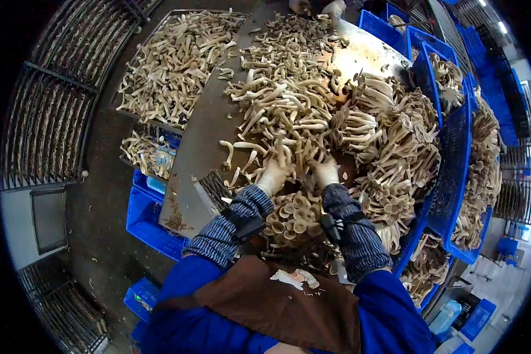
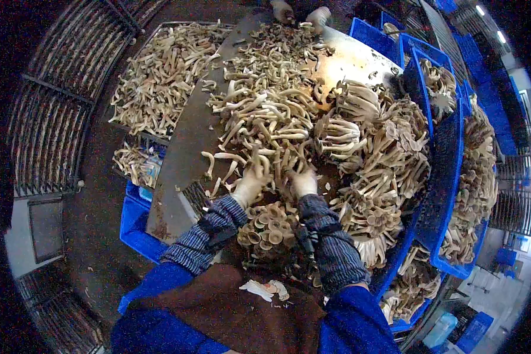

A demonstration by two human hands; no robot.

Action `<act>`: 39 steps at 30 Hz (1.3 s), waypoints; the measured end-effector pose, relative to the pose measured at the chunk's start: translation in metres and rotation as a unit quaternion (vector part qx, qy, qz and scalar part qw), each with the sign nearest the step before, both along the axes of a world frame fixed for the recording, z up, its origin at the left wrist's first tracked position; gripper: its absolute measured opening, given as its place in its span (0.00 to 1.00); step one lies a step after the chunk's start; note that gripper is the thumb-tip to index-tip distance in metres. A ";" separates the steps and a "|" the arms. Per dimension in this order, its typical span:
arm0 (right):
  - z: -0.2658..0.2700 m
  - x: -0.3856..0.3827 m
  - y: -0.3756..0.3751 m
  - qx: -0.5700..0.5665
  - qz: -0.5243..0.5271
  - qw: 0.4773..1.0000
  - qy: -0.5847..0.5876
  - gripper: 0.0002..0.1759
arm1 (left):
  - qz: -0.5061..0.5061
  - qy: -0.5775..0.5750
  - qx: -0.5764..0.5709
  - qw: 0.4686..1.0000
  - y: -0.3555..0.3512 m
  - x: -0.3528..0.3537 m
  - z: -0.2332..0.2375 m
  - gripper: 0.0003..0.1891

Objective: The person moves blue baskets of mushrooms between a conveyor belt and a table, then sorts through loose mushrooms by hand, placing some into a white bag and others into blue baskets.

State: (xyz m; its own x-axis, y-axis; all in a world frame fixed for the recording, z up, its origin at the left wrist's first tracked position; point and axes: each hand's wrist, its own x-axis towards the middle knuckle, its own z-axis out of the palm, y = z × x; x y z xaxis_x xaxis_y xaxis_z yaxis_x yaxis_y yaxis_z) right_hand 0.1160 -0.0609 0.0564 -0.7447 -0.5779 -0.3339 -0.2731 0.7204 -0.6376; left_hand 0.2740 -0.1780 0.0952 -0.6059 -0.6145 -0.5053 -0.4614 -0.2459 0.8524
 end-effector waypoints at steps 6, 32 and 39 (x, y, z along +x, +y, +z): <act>0.071 0.017 -0.015 -0.282 -0.083 0.846 -0.445 0.23 | 0.127 0.204 0.292 0.926 0.003 -0.001 0.010 0.17; 0.052 -0.034 0.007 -0.145 0.060 0.964 -0.217 0.15 | 0.203 0.145 0.063 0.966 -0.040 0.037 0.022 0.26; 0.147 -0.019 -0.017 -0.335 -0.190 0.760 -0.523 0.19 | -0.022 -0.164 -0.481 0.861 -0.031 0.038 0.042 0.31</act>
